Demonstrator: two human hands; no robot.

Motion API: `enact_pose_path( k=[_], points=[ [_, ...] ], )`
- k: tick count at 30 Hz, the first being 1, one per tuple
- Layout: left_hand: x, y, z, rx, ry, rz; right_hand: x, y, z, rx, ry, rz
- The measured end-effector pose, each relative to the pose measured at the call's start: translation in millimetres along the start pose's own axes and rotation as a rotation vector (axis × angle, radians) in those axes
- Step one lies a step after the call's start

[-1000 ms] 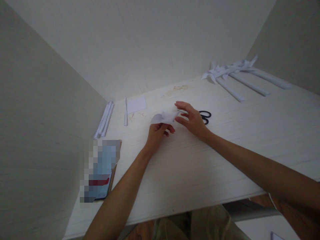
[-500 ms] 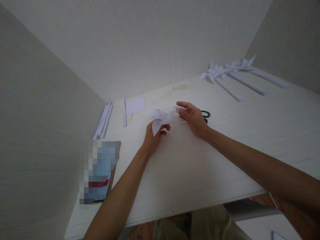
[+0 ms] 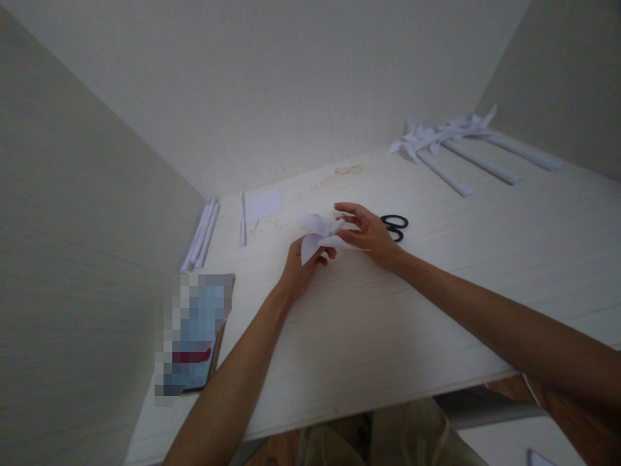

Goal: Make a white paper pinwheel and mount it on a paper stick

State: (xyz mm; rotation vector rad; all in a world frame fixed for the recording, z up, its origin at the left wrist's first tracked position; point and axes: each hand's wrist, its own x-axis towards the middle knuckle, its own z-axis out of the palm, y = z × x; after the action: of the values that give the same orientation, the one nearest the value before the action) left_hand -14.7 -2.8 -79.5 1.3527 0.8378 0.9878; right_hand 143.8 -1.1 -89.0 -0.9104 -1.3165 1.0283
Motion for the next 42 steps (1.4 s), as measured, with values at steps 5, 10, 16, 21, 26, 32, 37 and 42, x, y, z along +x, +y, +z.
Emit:
enact_pose_path(
  k=[5,10,16,21,26,32,37,42],
  points=[
    [1,2,1.3,-0.085,0.043,-0.010,1,-1,-1,0.026,0.043,0.042],
    [2,3,2.2,-0.129,0.091,-0.029,2,0,-1,0.033,0.117,0.043],
    [1,5,3.9,-0.147,0.132,-0.032,3,2,-1,-0.003,0.146,0.062],
    [1,6,3.9,-0.135,0.121,-0.020,3,3,-2,0.028,0.160,0.083],
    [4,0,2.3,-0.076,0.186,-0.015,4,1,-2,0.148,0.215,0.170],
    [5,-2,1.6,0.133,0.288,0.080,2,-8,-3,0.483,-0.042,0.418],
    [1,6,3.5,0.247,0.258,0.142,-1,-19,-4,0.711,-0.221,0.579],
    [3,8,6.6,0.242,0.311,0.116,0,-22,-9,0.890,-0.243,0.662]
  ],
)
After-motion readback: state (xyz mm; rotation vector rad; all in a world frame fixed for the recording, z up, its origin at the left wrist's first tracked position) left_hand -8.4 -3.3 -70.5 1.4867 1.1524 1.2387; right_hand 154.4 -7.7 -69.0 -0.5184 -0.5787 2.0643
